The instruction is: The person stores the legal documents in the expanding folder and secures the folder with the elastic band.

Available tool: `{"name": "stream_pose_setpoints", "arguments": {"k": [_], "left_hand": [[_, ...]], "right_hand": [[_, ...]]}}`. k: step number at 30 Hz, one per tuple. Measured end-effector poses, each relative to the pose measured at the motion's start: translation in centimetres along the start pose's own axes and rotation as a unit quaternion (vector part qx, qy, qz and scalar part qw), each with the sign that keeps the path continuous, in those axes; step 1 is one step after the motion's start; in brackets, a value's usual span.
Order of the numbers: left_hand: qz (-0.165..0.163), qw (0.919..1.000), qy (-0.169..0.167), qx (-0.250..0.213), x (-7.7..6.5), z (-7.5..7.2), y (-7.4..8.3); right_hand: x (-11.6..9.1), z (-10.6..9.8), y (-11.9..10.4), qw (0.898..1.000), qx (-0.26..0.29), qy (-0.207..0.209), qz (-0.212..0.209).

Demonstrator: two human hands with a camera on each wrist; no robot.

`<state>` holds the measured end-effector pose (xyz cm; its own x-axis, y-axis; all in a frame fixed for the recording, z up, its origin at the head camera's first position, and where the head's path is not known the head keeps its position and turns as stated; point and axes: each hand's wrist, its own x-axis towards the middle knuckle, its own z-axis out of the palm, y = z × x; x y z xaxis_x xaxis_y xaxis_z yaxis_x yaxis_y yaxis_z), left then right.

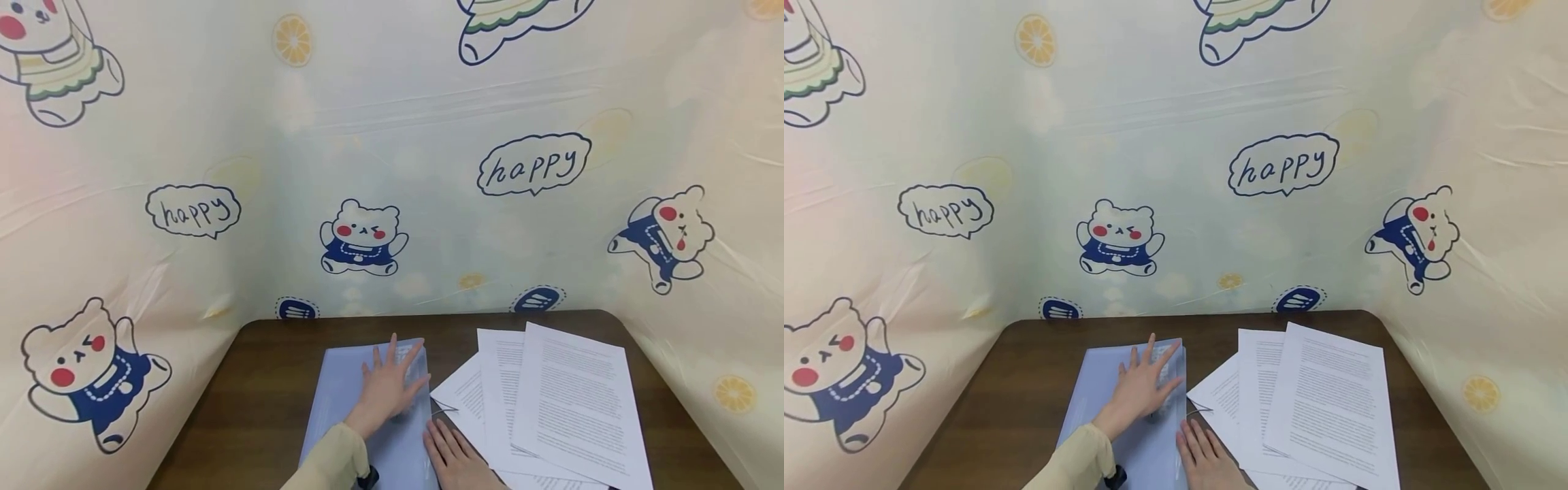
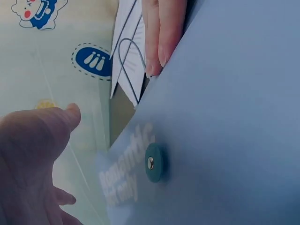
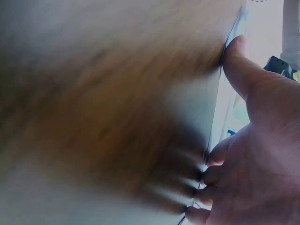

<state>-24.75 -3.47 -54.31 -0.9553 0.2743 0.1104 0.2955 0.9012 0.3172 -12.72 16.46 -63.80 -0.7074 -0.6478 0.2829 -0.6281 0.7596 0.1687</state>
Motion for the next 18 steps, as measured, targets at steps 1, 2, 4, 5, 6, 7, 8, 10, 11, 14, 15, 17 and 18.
{"name": "stream_pose_setpoints", "arguments": {"k": [1,2,4,5,6,7,8,10,11,14,15,17,18], "left_hand": [[-0.005,1.0,-0.002,-0.003,0.2,0.2,0.0],[-0.008,0.9999,-0.003,-0.007,0.3,0.3,0.1],[-0.013,0.9998,-0.006,-0.012,0.5,0.7,0.2],[-0.015,0.9998,-0.008,-0.012,0.6,0.9,0.3],[-0.017,0.9997,-0.011,-0.012,0.6,1.0,0.3],[-0.019,0.9997,-0.013,-0.012,0.7,1.2,0.4],[-0.021,0.9996,-0.017,-0.009,0.7,1.4,0.5],[-0.025,0.9994,-0.025,-0.001,0.8,1.7,0.6],[-0.028,0.9992,-0.029,0.004,0.8,1.9,0.7],[-0.034,0.9987,-0.036,0.014,0.8,2.3,0.9],[-0.036,0.9985,-0.038,0.015,0.8,2.4,0.9],[-0.038,0.9982,-0.041,0.021,0.8,2.7,1.0],[-0.038,0.9981,-0.041,0.025,0.8,2.9,1.0]], "right_hand": [[0.0,0.0,0.0,1.0,0.0,-0.001,0.0],[0.1,-0.1,0.0,1.0,0.001,-0.002,0.0],[0.2,-0.3,-0.1,1.0,0.011,-0.014,0.003],[0.3,-0.4,-0.1,1.0,0.017,-0.02,0.005],[0.3,-0.6,-0.1,0.999,0.025,-0.029,0.009],[0.4,-0.7,-0.1,0.999,0.031,-0.034,0.01],[0.4,-0.9,-0.1,0.998,0.039,-0.043,0.014],[0.5,-1.1,-0.2,0.997,0.055,-0.058,0.018],[0.5,-1.1,-0.2,0.996,0.057,-0.061,0.018],[0.5,-1.2,-0.2,0.997,0.045,-0.053,0.014],[0.5,-1.1,-0.3,0.998,0.038,-0.047,0.012],[0.5,-1.1,-0.3,0.999,0.018,-0.031,0.008],[0.4,-1.0,-0.3,1.0,0.01,-0.025,0.008]]}}
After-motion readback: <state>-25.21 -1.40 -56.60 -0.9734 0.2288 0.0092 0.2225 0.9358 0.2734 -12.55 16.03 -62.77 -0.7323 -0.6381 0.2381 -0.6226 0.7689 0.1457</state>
